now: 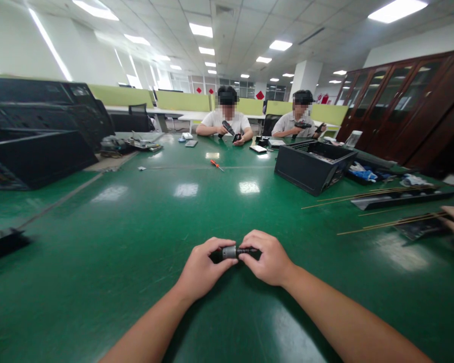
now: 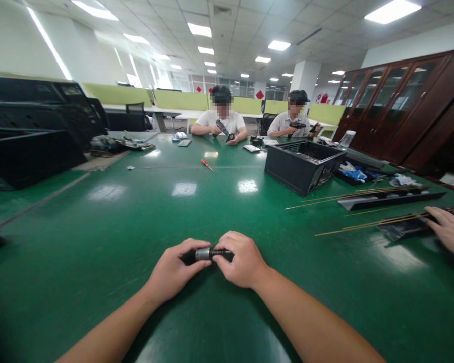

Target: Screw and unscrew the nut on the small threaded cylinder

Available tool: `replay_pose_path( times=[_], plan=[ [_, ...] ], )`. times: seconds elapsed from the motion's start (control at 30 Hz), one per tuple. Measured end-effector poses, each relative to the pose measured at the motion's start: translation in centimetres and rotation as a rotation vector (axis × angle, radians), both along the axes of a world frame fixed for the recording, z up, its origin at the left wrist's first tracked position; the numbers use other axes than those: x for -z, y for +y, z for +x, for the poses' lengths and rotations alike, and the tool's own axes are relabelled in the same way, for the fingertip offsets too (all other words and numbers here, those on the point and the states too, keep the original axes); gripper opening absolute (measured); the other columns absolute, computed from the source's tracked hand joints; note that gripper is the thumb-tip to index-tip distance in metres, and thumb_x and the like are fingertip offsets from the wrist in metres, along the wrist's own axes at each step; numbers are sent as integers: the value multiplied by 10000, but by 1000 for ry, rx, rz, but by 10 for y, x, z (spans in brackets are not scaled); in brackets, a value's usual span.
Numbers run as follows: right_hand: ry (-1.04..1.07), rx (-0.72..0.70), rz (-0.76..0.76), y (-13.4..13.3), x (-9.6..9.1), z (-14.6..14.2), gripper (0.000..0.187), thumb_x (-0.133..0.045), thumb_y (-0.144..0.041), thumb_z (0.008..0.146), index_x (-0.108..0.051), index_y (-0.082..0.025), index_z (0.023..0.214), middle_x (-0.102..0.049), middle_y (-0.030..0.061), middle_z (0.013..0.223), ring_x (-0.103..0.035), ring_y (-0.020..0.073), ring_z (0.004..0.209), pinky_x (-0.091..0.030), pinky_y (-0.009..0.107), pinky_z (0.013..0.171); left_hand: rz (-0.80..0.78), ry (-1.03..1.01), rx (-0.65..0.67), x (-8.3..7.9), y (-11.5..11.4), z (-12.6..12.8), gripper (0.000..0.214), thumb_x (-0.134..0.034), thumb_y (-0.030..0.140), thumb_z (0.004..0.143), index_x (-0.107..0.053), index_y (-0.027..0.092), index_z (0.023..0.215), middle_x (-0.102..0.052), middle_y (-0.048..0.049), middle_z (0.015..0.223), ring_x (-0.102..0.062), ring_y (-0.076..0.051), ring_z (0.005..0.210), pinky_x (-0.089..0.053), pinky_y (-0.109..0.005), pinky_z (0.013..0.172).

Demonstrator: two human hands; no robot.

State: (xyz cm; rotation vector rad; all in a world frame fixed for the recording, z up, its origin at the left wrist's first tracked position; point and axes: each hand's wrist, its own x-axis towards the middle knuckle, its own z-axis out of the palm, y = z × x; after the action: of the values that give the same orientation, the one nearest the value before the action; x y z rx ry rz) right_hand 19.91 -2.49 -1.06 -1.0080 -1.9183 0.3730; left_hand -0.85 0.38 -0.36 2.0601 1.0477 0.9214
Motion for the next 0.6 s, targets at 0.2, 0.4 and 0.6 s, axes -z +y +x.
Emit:
replay_pose_path(
  times=[0.2, 0.4, 0.6],
  plan=[
    [1, 10, -12, 0, 2, 0, 130, -686, -137, 779, -672, -206, 889, -669, 41, 906, -630, 184, 843, -500, 307, 790, 8, -3, -13, 2, 0, -1, 291, -750, 272, 765, -705, 261, 1052, -711, -14, 981, -647, -198, 921, -467, -324, 858],
    [22, 17, -27, -2, 1, -1, 138, -680, -132, 782, -669, -208, 896, -666, 39, 909, -632, 181, 844, -505, 303, 790, 7, -15, -24, 2, 0, 0, 294, -756, 274, 760, -704, 274, 1050, -710, 0, 974, -647, -190, 914, -466, -323, 861],
    [35, 35, -42, -2, 0, -1, 141, -677, -136, 784, -675, -204, 908, -665, 37, 906, -635, 177, 849, -508, 299, 798, -13, -28, -33, 0, -1, 0, 298, -747, 305, 759, -705, 253, 1050, -713, -18, 979, -643, -202, 917, -468, -340, 874]
  ],
)
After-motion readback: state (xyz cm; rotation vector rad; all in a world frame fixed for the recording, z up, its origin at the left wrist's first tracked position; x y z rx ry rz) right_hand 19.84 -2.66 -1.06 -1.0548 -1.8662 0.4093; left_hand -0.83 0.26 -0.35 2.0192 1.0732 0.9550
